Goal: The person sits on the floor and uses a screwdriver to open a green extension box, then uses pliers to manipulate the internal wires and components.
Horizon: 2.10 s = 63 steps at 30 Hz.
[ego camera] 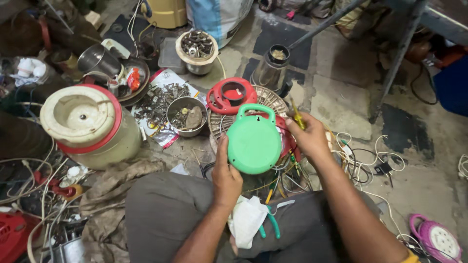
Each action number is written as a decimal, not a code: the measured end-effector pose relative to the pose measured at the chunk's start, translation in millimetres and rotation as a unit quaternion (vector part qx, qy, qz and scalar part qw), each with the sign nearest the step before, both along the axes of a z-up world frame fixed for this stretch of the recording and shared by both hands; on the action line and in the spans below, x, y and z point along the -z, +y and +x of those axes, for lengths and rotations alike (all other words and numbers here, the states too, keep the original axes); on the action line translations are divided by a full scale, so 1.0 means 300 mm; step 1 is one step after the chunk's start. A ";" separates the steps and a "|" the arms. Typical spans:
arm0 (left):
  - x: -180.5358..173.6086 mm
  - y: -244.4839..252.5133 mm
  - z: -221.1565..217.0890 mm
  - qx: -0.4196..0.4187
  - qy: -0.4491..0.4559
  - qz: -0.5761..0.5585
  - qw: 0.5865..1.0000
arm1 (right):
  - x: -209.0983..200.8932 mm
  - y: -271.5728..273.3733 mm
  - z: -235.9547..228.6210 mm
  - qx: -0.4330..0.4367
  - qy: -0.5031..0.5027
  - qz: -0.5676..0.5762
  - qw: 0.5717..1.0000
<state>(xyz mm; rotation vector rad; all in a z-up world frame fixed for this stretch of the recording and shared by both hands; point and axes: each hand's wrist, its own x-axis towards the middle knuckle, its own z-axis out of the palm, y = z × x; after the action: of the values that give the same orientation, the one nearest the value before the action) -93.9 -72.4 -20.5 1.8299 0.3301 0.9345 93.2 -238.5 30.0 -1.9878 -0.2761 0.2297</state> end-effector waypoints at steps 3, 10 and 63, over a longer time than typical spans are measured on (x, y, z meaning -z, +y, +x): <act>-0.002 0.003 -0.001 0.000 -0.006 0.006 1.000 | -0.040 0.061 0.030 -0.051 0.017 0.002 0.999; -0.017 0.010 -0.011 0.019 0.017 0.020 0.999 | -0.121 0.133 0.001 -0.020 -0.057 -0.092 0.994; -0.003 0.007 0.030 0.013 0.034 0.050 0.998 | -0.175 -0.165 -0.060 0.120 0.365 0.435 0.815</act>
<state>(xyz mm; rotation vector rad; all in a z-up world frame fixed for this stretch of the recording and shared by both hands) -84.8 -70.3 -19.5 1.9558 0.3055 0.8869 75.0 -288.1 82.5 -0.8984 0.3336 0.5652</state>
